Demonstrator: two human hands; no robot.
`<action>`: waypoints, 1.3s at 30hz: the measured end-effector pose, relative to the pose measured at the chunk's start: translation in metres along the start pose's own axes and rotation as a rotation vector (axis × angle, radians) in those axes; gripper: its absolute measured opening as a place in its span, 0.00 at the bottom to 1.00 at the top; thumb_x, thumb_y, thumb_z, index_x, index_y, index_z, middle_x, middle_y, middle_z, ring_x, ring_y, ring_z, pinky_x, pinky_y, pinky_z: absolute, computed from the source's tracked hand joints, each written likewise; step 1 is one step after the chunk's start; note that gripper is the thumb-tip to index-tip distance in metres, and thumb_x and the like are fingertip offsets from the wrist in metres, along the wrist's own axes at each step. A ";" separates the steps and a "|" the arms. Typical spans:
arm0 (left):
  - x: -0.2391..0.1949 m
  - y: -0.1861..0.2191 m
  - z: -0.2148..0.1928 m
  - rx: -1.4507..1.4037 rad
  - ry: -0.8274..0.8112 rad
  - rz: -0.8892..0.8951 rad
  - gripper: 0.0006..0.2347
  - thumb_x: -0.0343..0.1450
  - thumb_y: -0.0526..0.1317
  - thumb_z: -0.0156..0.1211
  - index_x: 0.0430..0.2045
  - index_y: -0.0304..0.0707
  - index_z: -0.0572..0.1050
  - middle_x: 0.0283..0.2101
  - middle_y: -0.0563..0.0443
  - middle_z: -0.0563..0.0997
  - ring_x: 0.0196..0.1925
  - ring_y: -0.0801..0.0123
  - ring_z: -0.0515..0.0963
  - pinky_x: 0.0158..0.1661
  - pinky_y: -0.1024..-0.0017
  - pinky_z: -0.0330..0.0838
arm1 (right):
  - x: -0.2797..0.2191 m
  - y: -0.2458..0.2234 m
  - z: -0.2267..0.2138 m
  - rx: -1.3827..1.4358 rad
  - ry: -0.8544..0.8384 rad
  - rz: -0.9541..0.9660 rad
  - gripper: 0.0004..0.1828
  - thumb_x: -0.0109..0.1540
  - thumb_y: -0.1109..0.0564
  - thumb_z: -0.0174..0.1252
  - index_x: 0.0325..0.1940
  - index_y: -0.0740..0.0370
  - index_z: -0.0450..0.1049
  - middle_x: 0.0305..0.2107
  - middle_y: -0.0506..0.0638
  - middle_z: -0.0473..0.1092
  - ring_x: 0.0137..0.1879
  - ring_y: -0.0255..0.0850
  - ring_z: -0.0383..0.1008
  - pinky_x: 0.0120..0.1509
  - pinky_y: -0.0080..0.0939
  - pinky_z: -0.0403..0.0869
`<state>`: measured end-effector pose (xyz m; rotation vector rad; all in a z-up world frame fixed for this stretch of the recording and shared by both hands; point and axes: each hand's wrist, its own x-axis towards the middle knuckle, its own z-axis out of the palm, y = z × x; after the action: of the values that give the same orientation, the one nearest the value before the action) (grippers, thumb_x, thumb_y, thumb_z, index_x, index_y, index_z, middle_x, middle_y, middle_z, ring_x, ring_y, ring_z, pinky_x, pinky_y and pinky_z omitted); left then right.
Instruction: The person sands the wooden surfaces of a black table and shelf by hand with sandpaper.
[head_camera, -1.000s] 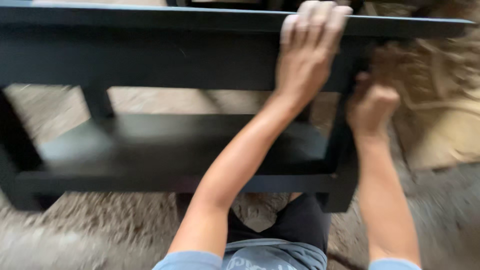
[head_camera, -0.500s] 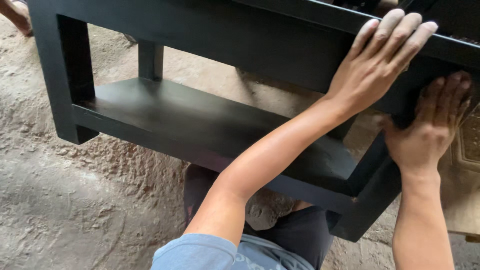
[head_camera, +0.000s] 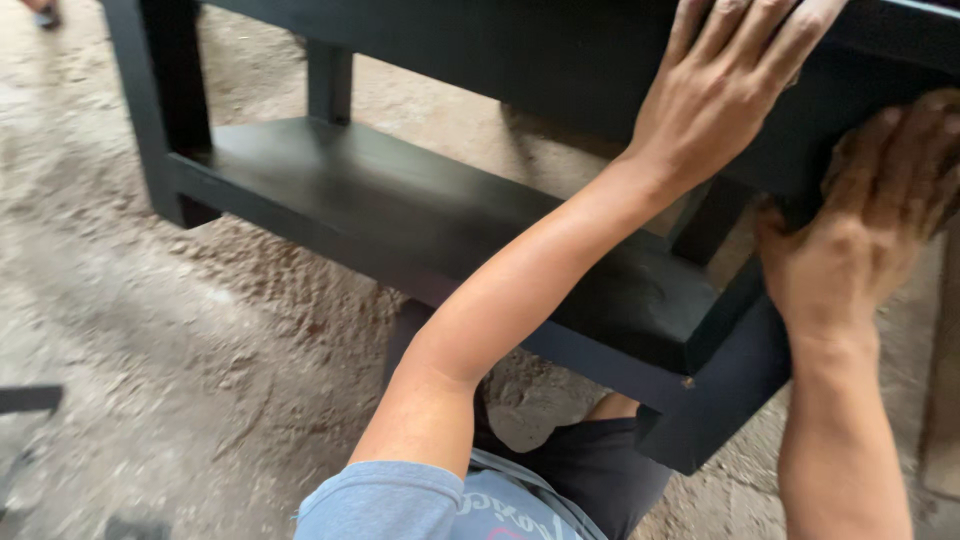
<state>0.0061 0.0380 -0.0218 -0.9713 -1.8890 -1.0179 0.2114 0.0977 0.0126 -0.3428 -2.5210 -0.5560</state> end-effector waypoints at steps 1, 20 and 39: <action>0.000 -0.002 0.002 0.005 0.010 -0.004 0.20 0.81 0.43 0.56 0.67 0.54 0.59 0.69 0.50 0.67 0.76 0.54 0.65 0.73 0.46 0.53 | 0.002 -0.001 -0.001 0.048 0.008 -0.007 0.49 0.57 0.59 0.67 0.78 0.80 0.55 0.75 0.72 0.51 0.83 0.60 0.49 0.91 0.51 0.49; -0.004 -0.009 0.030 -0.062 0.103 0.004 0.19 0.82 0.41 0.56 0.67 0.56 0.60 0.70 0.52 0.69 0.74 0.56 0.67 0.72 0.49 0.57 | 0.010 -0.016 -0.018 -0.001 0.087 -0.100 0.45 0.59 0.63 0.71 0.74 0.79 0.56 0.64 0.69 0.64 0.63 0.53 0.69 0.69 0.39 0.74; -0.008 0.003 0.043 -0.120 0.054 -0.010 0.11 0.72 0.37 0.61 0.45 0.31 0.77 0.54 0.41 0.77 0.63 0.48 0.75 0.64 0.50 0.65 | -0.047 0.038 0.062 0.250 -0.284 0.030 0.09 0.76 0.64 0.60 0.45 0.74 0.78 0.25 0.59 0.72 0.25 0.44 0.72 0.33 0.39 0.71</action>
<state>0.0002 0.0750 -0.0447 -0.9933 -1.8073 -1.1637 0.2361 0.1537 -0.0494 -0.3866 -2.8120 -0.1855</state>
